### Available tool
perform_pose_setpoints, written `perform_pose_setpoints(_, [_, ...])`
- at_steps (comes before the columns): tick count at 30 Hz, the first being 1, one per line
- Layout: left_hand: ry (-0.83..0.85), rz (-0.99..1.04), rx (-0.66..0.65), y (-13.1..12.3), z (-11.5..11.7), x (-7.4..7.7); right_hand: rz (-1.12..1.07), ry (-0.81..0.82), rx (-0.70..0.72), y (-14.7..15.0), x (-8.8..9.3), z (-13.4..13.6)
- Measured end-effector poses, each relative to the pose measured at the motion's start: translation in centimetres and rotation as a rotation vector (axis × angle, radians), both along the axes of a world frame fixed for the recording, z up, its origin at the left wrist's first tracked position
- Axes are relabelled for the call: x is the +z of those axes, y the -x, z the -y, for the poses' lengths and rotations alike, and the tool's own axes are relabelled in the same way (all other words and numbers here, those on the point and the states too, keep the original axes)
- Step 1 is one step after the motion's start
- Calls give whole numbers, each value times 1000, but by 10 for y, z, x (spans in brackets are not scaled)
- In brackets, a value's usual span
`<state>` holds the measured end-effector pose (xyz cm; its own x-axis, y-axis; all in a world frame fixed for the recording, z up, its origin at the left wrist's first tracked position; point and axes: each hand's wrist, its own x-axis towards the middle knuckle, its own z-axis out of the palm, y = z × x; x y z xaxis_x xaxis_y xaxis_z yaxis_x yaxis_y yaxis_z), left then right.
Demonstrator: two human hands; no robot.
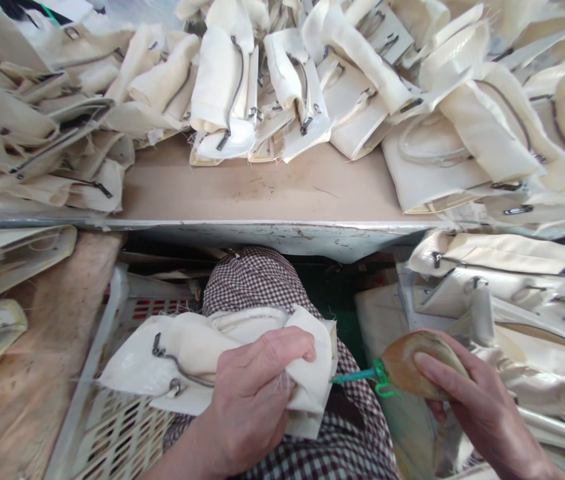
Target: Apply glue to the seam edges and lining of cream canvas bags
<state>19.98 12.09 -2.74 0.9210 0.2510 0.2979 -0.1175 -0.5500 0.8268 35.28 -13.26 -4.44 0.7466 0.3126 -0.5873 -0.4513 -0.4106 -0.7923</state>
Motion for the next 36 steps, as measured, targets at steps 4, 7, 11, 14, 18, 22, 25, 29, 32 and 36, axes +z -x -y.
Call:
perform_pose_setpoints(4, [34,-13,0,0,1,-1,-58,-43,-31,5,7,-3])
perform_pose_setpoints(7, [32,-9,10,0,2,-2,-101,-70,-52,8,10,-5])
perform_pose_setpoints(11, [19,-6,4,2,3,-4,-151,-95,-97,11,15,-8])
perform_pose_setpoints(14, [34,-10,8,2,3,-4,-180,-108,-131,15,19,-10])
perform_pose_setpoints(18, [49,-14,17,1,3,-2,-206,-121,-154,18,23,-12])
perform_pose_setpoints(22, [44,-17,4,0,3,-1,-214,-120,-119,16,20,-9])
perform_pose_setpoints(25, [40,-13,6,-1,3,-1,-201,-99,-87,9,17,-6])
perform_pose_setpoints(29, [65,-8,27,-1,3,-3,-144,-72,-50,3,17,-4])
perform_pose_setpoints(32, [83,-13,16,-1,4,-3,-139,-71,-65,5,20,-6])
perform_pose_setpoints(36, [114,-38,27,-3,4,-3,-202,-80,-108,13,27,-10])
